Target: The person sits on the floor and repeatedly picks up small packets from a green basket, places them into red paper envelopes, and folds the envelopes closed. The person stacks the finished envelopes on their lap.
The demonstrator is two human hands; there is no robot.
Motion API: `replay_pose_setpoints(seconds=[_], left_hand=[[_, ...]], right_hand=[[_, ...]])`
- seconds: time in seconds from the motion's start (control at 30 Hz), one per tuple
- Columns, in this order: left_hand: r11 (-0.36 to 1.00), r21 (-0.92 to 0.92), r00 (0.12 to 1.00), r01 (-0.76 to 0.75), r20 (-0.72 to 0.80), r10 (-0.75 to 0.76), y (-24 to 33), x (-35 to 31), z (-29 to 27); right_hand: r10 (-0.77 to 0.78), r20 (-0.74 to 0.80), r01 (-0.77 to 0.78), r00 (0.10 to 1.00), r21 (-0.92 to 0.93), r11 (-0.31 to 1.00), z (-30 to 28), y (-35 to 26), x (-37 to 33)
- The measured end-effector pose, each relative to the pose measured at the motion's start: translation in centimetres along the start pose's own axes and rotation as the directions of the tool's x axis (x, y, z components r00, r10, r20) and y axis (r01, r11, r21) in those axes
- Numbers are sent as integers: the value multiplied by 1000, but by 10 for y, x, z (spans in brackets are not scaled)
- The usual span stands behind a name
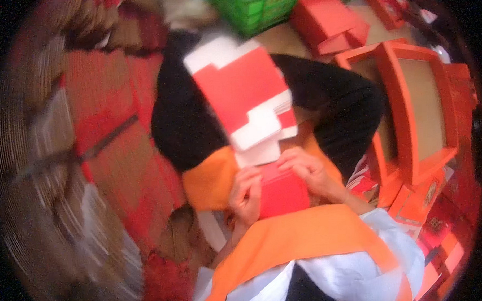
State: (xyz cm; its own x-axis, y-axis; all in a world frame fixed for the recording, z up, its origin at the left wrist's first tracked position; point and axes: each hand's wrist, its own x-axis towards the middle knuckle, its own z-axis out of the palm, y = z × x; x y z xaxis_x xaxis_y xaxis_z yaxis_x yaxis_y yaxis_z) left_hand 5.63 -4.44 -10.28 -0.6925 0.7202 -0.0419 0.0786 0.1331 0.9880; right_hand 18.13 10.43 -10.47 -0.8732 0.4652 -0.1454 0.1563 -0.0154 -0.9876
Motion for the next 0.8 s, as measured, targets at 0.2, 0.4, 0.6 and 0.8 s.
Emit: replay_pose_setpoints(seconds=[0.2, 0.4, 0.6, 0.8], left_hand=[[993, -90, 997, 71, -12, -73, -5, -8, -1], [989, -149, 993, 11, -112, -27, 21, 46, 15], [979, -202, 977, -25, -213, -19, 22, 83, 10], [975, -209, 955, 72, -267, -128, -20, 79, 12]], right_hand=[[14, 226, 17, 974, -133, 991, -20, -26, 5], [-9, 158, 30, 987, -136, 990, -81, -63, 36], [13, -726, 248, 688, 251, 935, -205, -71, 93], [64, -764, -21, 642, 67, 998, -237, -34, 148]])
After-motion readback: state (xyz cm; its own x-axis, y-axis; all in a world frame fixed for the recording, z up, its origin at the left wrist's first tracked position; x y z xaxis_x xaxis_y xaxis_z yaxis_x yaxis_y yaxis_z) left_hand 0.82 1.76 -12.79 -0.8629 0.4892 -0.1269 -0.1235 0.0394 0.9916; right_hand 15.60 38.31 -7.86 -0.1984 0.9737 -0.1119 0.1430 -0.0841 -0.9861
